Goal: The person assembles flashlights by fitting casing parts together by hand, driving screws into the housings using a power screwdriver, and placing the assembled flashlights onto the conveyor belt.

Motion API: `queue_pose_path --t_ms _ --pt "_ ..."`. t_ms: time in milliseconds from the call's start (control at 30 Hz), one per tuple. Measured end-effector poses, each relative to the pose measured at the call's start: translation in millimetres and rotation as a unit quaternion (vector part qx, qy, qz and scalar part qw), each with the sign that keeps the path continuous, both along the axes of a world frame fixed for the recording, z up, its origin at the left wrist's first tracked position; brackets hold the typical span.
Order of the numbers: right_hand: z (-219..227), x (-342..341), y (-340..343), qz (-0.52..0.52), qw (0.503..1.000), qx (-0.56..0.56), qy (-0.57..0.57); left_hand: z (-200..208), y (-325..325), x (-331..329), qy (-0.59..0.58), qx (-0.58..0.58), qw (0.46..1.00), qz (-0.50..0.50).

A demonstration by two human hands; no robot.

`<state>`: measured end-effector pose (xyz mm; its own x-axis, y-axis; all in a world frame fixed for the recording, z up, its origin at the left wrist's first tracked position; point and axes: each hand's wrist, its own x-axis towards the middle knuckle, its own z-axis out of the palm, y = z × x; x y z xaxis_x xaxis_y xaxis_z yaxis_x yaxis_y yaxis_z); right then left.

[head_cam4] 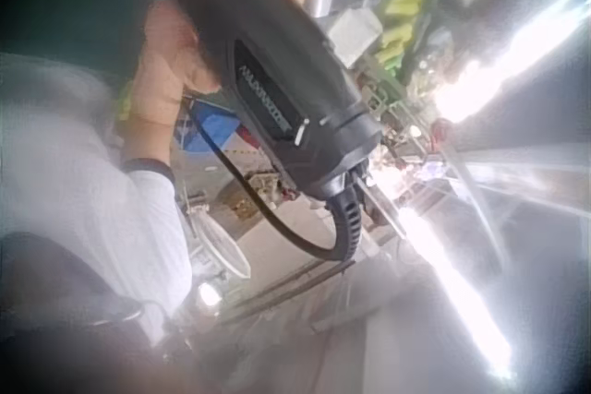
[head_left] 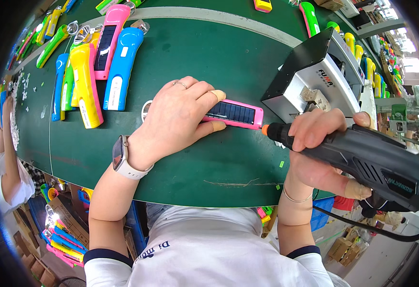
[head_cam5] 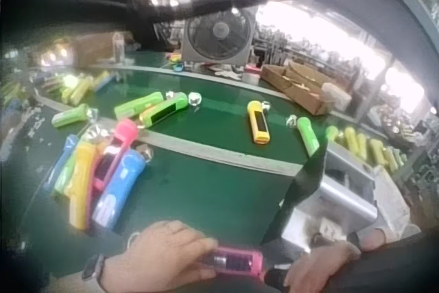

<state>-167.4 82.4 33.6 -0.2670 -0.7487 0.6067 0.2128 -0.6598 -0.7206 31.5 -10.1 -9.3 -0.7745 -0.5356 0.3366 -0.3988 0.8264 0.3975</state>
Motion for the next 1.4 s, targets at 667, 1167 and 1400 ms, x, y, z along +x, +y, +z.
queue_pose_path --t_ms 667,1167,1400 --pt "24.3 -36.4 26.3 0.008 0.999 -0.043 -0.017 4.3 41.1 29.4 -0.015 -0.012 1.000 0.003" --pt "2.2 -27.8 29.2 -0.066 0.997 0.001 -0.044 10.7 12.4 20.3 -0.048 -0.052 0.997 0.000" --pt "8.6 -29.2 34.8 -0.086 0.996 0.006 -0.032 4.7 -17.3 1.6 -0.039 -0.115 0.992 -0.020"
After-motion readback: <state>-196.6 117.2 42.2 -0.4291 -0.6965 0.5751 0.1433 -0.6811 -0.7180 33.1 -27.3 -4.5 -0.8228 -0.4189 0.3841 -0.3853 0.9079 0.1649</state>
